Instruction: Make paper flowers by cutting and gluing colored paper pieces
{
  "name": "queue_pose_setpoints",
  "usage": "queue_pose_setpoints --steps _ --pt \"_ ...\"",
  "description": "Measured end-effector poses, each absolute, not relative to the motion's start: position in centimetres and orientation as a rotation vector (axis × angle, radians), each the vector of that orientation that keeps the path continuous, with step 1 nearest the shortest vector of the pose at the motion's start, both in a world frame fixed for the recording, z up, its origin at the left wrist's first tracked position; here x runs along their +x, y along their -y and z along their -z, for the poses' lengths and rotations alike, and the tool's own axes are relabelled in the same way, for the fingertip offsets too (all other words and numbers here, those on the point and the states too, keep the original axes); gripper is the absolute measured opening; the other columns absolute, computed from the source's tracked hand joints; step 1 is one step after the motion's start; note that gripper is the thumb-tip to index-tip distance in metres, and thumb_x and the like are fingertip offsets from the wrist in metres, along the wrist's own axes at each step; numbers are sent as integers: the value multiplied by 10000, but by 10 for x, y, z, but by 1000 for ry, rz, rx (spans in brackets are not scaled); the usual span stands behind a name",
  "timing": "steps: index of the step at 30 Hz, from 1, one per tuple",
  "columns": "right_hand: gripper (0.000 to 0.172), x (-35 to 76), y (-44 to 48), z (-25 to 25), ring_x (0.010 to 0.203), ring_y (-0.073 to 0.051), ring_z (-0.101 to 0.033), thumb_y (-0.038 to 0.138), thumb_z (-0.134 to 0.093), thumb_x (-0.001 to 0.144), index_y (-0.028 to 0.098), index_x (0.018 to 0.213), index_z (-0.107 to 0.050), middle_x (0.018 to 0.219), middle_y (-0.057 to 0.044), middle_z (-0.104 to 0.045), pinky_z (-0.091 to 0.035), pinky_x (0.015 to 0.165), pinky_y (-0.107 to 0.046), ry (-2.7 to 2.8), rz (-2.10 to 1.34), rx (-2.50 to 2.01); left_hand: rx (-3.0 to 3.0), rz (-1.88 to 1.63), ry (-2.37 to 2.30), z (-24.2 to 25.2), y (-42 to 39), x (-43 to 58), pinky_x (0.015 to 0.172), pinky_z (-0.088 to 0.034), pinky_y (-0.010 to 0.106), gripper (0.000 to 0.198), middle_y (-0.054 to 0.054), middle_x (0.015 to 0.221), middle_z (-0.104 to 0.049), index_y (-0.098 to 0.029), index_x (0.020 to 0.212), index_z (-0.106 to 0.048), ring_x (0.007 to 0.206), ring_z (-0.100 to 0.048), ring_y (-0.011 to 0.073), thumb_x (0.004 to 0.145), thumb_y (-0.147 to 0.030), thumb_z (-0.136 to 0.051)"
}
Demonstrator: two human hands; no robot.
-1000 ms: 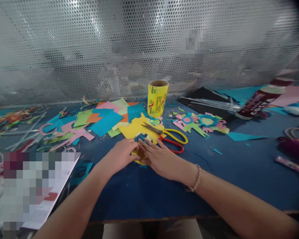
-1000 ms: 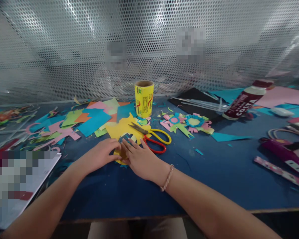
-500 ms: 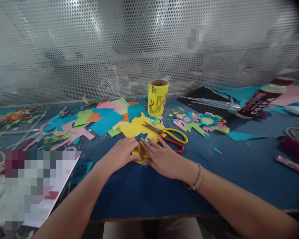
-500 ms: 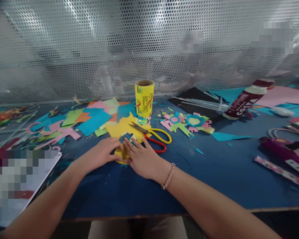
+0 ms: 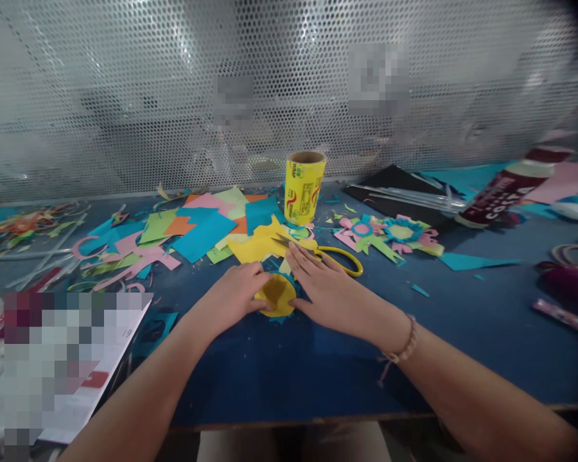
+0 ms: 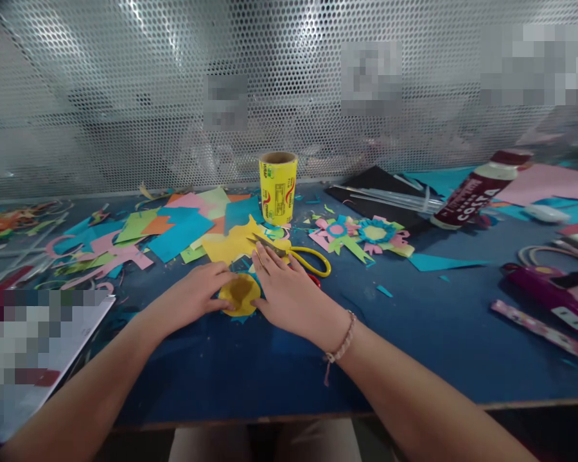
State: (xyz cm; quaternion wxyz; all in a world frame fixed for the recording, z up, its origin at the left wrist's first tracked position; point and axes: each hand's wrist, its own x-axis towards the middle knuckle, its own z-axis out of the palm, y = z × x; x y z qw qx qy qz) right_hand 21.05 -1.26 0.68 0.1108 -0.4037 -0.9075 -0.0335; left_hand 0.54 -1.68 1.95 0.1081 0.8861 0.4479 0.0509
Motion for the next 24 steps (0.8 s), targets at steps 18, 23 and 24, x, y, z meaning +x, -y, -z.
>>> queue_pose_setpoints --steps 18,23,24 --pt "100 195 -6 5 630 -140 -505 234 -457 790 175 711 -466 683 -35 -559 -347 554 -258 2443 -188 -1353 2407 -344 -1581 -12 12 8 729 -385 305 160 58 850 -508 -173 819 -439 822 -491 175 861 -283 -332" --pt "94 194 -11 8 575 -117 -489 208 -485 756 181 669 -465 620 -3 -557 -309 508 -236 2374 -341 -1404 2297 -432 -1575 -5 9 7 667 -385 283 121 44 821 -504 -180 788 -445 770 -485 157 836 -257 -364" --pt "103 194 -12 9 560 -112 -483 216 -486 757 181 662 -467 612 1 -557 -298 497 -233 2368 -357 -1413 2283 -446 -1581 -4 8 7 660 -384 281 114 43 816 -503 -178 790 -448 767 -484 156 831 -256 -375"
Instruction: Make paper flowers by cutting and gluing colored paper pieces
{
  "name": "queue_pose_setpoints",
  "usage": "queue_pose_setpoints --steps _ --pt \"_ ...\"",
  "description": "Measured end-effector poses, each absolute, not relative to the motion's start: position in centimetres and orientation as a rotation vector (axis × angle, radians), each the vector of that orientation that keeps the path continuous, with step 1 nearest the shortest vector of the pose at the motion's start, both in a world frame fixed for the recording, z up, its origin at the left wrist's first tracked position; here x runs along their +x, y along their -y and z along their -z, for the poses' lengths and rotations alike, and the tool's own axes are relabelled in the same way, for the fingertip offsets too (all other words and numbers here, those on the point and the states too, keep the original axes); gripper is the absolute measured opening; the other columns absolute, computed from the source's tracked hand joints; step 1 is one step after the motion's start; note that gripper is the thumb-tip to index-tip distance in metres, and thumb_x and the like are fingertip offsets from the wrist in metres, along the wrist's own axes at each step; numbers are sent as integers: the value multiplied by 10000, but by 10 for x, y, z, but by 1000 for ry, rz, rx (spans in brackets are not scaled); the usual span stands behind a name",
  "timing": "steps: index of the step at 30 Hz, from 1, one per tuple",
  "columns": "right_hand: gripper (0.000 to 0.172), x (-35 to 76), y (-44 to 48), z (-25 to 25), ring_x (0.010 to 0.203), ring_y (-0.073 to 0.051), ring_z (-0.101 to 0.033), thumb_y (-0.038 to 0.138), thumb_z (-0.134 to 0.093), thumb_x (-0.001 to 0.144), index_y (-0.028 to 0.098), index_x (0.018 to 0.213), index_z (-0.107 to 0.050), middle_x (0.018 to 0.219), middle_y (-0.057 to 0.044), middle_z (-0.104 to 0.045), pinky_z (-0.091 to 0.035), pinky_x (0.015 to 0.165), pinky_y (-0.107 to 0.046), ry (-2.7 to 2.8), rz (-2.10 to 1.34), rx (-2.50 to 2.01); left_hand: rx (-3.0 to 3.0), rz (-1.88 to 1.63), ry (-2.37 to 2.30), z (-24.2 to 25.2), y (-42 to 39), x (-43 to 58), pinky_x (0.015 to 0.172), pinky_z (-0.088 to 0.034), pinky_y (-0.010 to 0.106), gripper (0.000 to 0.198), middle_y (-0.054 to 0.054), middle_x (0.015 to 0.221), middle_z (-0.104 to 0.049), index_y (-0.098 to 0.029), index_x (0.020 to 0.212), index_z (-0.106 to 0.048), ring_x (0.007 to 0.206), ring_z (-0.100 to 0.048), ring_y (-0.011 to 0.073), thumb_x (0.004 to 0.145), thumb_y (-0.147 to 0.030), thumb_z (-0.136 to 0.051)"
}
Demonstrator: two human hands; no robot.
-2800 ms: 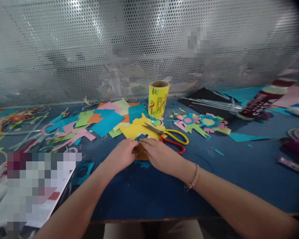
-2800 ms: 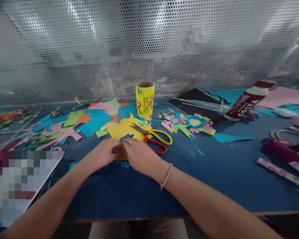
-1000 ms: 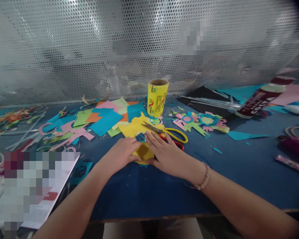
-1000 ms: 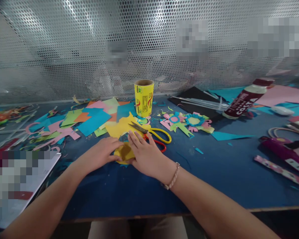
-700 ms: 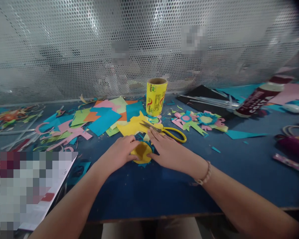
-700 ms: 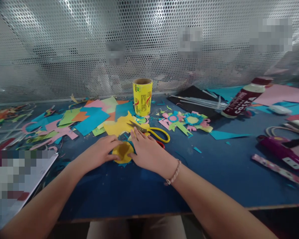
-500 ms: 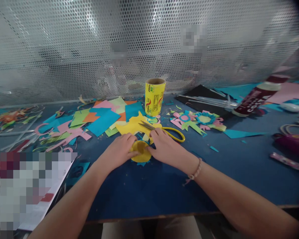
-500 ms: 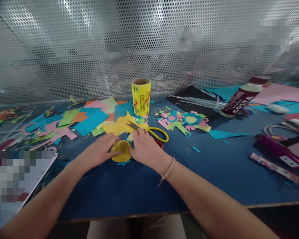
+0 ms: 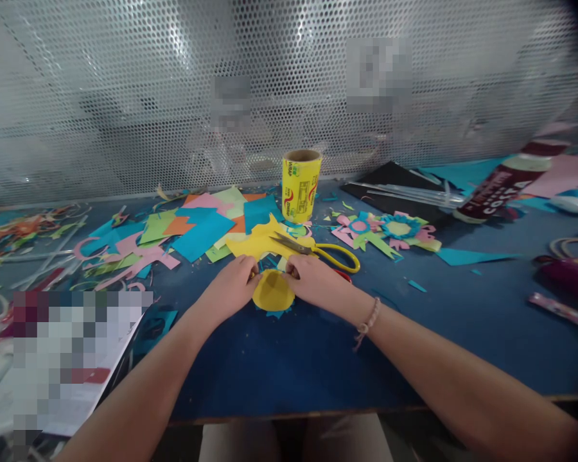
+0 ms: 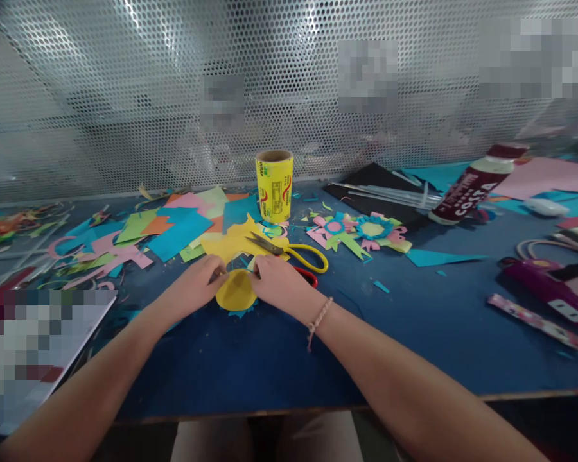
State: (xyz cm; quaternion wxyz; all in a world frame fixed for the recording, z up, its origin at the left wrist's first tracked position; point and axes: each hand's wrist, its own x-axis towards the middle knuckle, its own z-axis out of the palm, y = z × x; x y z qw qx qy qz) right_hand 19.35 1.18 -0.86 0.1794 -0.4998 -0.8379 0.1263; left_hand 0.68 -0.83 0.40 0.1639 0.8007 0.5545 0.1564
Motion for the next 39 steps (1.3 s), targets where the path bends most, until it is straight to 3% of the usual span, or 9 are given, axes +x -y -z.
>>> queue_pose_setpoints --steps 12,29,34,39 --pt "91 193 -13 11 560 -100 -447 180 -456 750 165 661 -459 617 -6 -543 -256 511 -232 2396 -298 -1412 2435 -440 -1665 6 5 10 733 -411 318 192 78 924 -496 -158 938 -437 883 -497 199 834 -319 -424" --pt "98 193 -11 11 543 -108 -425 132 -392 773 145 726 -476 610 -19 -507 -249 499 -246 2538 -142 -1408 2491 -296 -1766 3 7 16 692 -408 307 198 75 872 -509 -149 890 -450 829 -514 193 844 -338 -415" --pt "98 192 -8 10 766 -177 -490 150 -411 786 121 832 -492 826 -95 -525 -374 640 -286 2503 72 -1309 2488 -292 -1819 4 7 16 696 -408 309 207 69 867 -514 -153 895 -454 835 -517 199 821 -346 -458" --pt "218 188 0 1 924 -201 -484 58 -408 773 122 952 -514 962 -106 -526 -400 805 -345 2684 169 -957 2506 -345 -1822 7 7 13 709 -411 313 225 76 883 -517 -154 901 -460 840 -520 202 825 -364 -438"
